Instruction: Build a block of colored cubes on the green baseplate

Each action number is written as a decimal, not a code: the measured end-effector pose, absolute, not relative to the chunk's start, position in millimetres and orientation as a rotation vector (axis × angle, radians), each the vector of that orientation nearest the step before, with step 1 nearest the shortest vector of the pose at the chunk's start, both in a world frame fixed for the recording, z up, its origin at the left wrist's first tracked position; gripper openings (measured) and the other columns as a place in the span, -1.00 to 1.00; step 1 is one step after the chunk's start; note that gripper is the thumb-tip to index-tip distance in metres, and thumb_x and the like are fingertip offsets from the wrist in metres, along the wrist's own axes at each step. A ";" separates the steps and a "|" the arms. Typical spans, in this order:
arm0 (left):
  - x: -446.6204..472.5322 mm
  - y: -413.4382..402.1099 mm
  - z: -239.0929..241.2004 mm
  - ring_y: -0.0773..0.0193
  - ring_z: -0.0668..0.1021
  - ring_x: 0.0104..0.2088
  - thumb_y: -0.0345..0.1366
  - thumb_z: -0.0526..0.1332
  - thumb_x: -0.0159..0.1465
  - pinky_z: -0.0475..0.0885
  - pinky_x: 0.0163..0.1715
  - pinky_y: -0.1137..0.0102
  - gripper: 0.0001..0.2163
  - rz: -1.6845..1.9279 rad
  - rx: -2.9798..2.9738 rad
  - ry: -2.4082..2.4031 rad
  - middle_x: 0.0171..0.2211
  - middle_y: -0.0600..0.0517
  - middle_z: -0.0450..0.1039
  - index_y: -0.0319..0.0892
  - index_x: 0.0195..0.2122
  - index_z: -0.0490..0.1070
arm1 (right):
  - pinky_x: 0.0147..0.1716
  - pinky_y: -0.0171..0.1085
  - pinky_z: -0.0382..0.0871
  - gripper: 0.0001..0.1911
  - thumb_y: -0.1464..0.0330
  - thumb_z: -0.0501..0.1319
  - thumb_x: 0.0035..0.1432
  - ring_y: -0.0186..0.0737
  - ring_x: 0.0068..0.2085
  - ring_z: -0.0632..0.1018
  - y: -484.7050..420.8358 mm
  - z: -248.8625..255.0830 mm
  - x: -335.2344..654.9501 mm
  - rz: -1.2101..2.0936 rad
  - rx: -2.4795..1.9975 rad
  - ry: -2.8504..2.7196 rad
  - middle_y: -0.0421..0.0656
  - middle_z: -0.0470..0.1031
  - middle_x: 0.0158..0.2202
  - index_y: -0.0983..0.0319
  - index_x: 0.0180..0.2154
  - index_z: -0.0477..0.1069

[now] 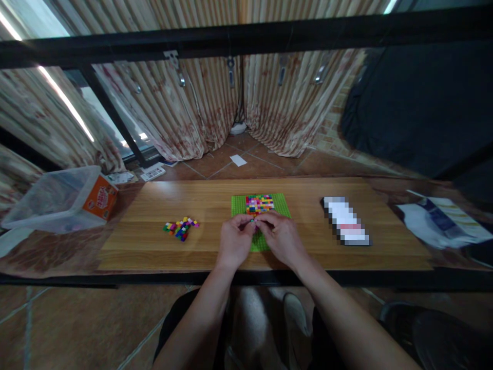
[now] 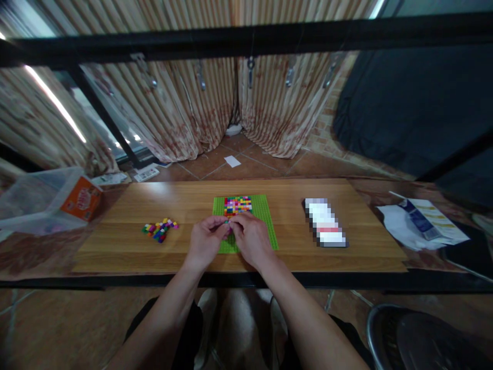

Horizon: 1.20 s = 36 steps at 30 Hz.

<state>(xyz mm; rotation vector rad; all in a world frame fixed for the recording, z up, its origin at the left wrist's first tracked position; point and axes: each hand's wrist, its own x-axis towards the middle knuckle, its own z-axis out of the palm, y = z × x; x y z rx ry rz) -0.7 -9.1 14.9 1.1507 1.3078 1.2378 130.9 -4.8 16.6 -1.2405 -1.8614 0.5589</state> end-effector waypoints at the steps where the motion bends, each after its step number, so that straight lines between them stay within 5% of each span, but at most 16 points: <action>1: -0.8 -8.9 14.7 0.29 0.55 -0.44 -0.41 0.24 0.11 0.46 -0.35 0.39 -0.92 1.235 1.158 1.300 -0.49 0.05 0.54 -0.18 -0.39 0.52 | -0.21 -0.23 0.38 -0.80 0.43 0.14 0.25 -0.20 -0.27 0.56 -4.8 16.4 131.3 0.555 -1.234 -1.855 -0.14 0.58 -0.31 0.17 -0.34 0.53; 16: -12.1 -1.3 0.2 0.32 0.48 -0.49 -0.29 0.19 0.19 0.35 -0.45 0.44 -0.84 1.200 1.297 1.457 -0.47 0.04 0.53 -0.17 -0.29 0.55 | -0.35 -0.26 0.36 -0.83 0.31 0.21 0.19 -0.23 -0.37 0.52 4.5 26.1 171.3 0.448 -1.396 -1.669 -0.13 0.56 -0.35 0.20 -0.33 0.57; 27: -1.1 -8.7 7.6 0.31 0.51 -0.46 -0.33 0.16 0.19 0.39 -0.42 0.43 -0.83 1.123 1.420 1.365 -0.46 0.04 0.53 -0.18 -0.29 0.55 | -0.29 -0.27 0.37 -0.89 0.41 0.24 0.17 -0.24 -0.32 0.54 9.3 13.5 166.7 0.474 -1.380 -1.842 -0.14 0.53 -0.32 0.20 -0.33 0.57; 36: 11.4 -12.6 5.9 0.31 0.48 -0.49 -0.42 0.14 0.17 0.37 -0.47 0.42 -0.67 1.001 1.446 1.271 -0.48 0.05 0.50 -0.22 -0.05 0.51 | -0.29 -0.27 0.36 -0.90 0.44 0.26 0.13 -0.23 -0.29 0.52 10.6 11.2 164.1 0.433 -1.440 -1.865 -0.14 0.49 -0.28 0.20 -0.34 0.57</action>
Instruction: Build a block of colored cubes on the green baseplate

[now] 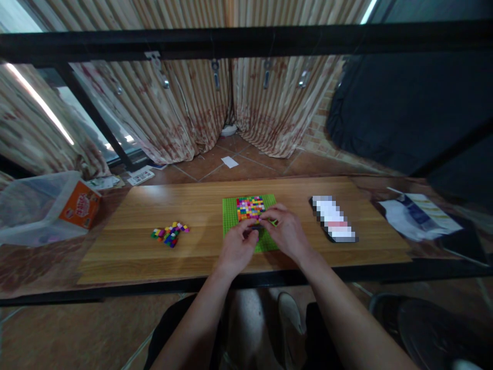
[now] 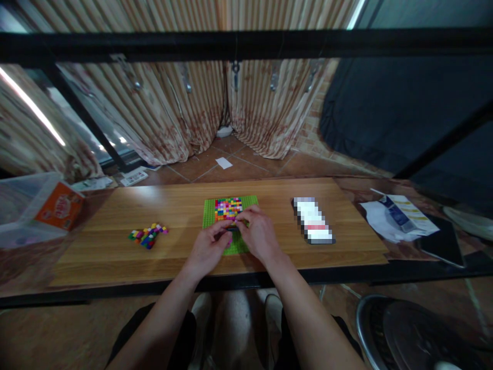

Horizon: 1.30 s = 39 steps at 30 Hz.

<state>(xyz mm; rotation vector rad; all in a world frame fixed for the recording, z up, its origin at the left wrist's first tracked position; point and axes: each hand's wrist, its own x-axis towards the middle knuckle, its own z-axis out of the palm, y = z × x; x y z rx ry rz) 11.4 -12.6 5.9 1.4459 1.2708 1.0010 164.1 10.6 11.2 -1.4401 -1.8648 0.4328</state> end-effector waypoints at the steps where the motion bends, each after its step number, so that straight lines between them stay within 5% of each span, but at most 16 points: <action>1: 12.4 -12.6 4.9 0.31 0.47 -0.50 -0.42 0.14 0.17 0.36 -0.48 0.42 -0.66 0.986 1.458 1.263 -0.49 0.05 0.49 -0.22 -0.04 0.51 | -0.29 -0.27 0.36 -0.90 0.45 0.26 0.13 -0.23 -0.29 0.52 10.6 11.3 163.7 0.433 -1.444 -1.857 -0.13 0.49 -0.28 0.20 -0.34 0.57; 18: 16.4 -11.3 -0.9 0.29 0.51 -0.49 -0.42 0.16 0.19 0.40 -0.45 0.40 -0.66 0.953 1.487 1.291 -0.47 0.03 0.50 -0.23 0.00 0.46 | -0.32 -0.25 0.38 -0.88 0.36 0.24 0.05 -0.24 -0.41 0.52 17.2 8.7 157.2 0.564 -1.620 -1.522 -0.14 0.57 -0.37 0.23 -0.38 0.55; 39: 15.8 -11.3 1.7 0.28 0.51 -0.48 -0.40 0.16 0.17 0.39 -0.43 0.40 -0.68 0.953 1.479 1.300 -0.46 0.03 0.52 -0.20 -0.04 0.49 | -0.20 -0.22 0.43 -0.82 0.44 0.21 0.01 -0.26 -0.32 0.54 23.3 -0.5 154.6 0.643 -1.549 -1.520 -0.15 0.59 -0.24 0.21 -0.30 0.53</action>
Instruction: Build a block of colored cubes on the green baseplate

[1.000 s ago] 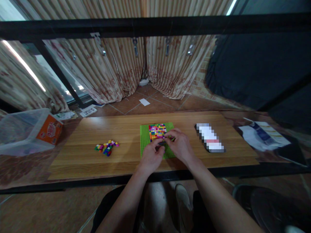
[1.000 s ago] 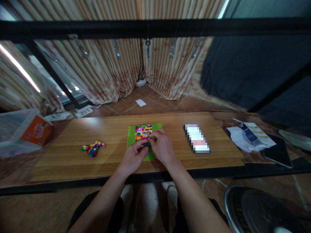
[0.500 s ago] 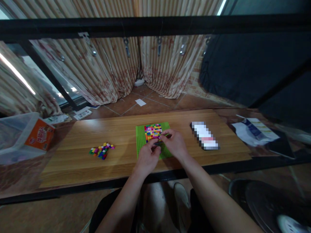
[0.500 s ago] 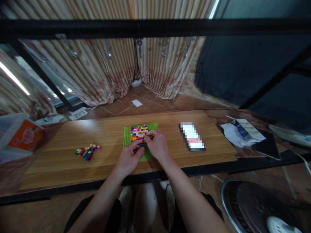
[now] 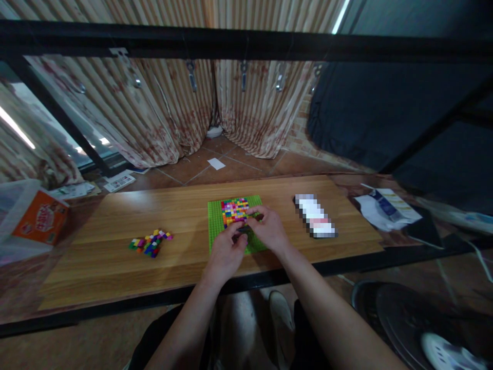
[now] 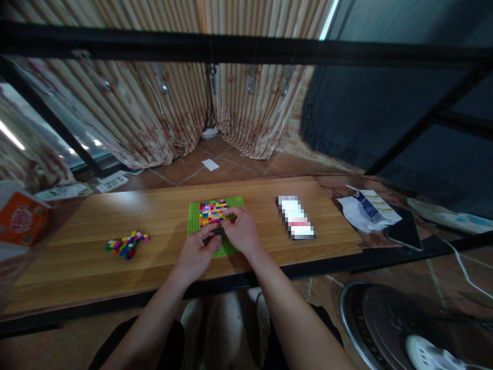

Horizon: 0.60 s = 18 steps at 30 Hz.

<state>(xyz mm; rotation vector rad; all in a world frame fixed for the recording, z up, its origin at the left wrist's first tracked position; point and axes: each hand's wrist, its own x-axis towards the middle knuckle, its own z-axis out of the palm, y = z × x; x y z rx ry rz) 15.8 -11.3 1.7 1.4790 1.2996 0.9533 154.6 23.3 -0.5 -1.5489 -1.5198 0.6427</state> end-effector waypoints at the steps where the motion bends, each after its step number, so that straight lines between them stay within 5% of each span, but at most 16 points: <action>1: 15.8 -11.2 1.7 0.28 0.51 -0.47 -0.40 0.17 0.17 0.40 -0.43 0.40 -0.68 0.956 1.483 1.298 -0.46 0.03 0.52 -0.20 -0.04 0.49 | -0.20 -0.22 0.43 -0.81 0.44 0.21 0.00 -0.26 -0.32 0.54 23.3 -0.3 154.7 0.645 -1.551 -1.518 -0.15 0.59 -0.24 0.21 -0.30 0.53; 18: 17.1 -12.5 -1.1 0.29 0.49 -0.49 -0.37 0.17 0.20 0.37 -0.44 0.39 -0.69 0.954 1.503 1.311 -0.45 0.02 0.51 -0.19 -0.02 0.47 | -0.31 -0.26 0.44 -0.82 0.43 0.24 -0.07 -0.24 -0.35 0.57 28.2 -7.6 154.8 0.839 -1.493 -1.368 -0.14 0.61 -0.31 0.23 -0.34 0.55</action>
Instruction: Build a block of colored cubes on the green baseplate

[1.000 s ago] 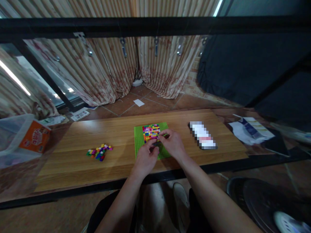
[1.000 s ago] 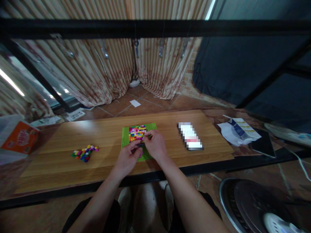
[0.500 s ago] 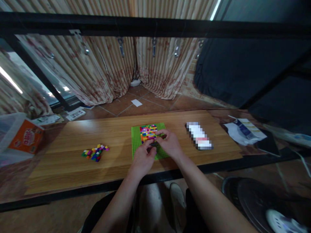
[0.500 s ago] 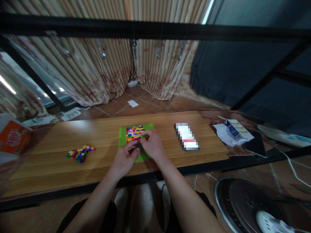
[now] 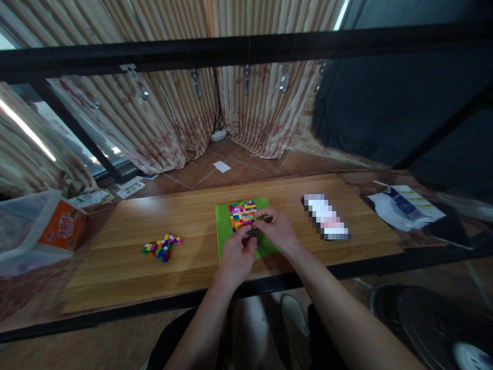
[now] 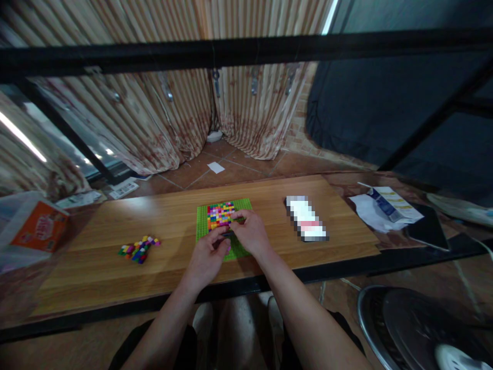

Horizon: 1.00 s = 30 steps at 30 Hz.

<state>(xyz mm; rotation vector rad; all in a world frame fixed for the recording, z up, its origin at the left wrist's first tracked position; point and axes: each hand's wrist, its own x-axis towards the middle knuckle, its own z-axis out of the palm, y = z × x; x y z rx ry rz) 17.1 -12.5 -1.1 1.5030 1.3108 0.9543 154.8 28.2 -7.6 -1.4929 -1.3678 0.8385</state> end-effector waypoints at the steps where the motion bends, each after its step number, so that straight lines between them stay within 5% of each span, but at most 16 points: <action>1: 17.4 -12.8 -0.2 0.29 0.49 -0.49 -0.37 0.16 0.20 0.37 -0.43 0.39 -0.68 0.954 1.509 1.312 -0.44 0.02 0.51 -0.19 -0.02 0.47 | -0.32 -0.27 0.44 -0.81 0.43 0.23 -0.07 -0.24 -0.36 0.56 28.1 -7.6 155.0 0.845 -1.494 -1.365 -0.14 0.60 -0.32 0.23 -0.34 0.55; 25: -3.1 -4.8 11.9 0.27 0.62 -0.30 -0.25 0.31 0.13 0.52 -0.23 0.33 -0.73 1.205 1.062 1.301 -0.30 -0.03 0.62 -0.19 -0.14 0.56 | -0.36 -0.28 0.39 -0.86 0.38 0.20 0.10 -0.28 -0.43 0.51 19.0 13.5 150.2 0.690 -1.420 -1.395 -0.16 0.58 -0.36 0.22 -0.32 0.54; 30: -0.8 -3.3 12.1 0.29 0.61 -0.32 -0.30 0.28 0.14 0.53 -0.25 0.37 -0.75 1.236 1.102 1.308 -0.26 -0.04 0.62 -0.21 -0.15 0.56 | -0.25 -0.27 0.41 -0.86 0.37 0.21 0.15 -0.25 -0.29 0.56 10.5 19.2 144.0 0.822 -1.232 -1.565 -0.15 0.59 -0.29 0.21 -0.29 0.55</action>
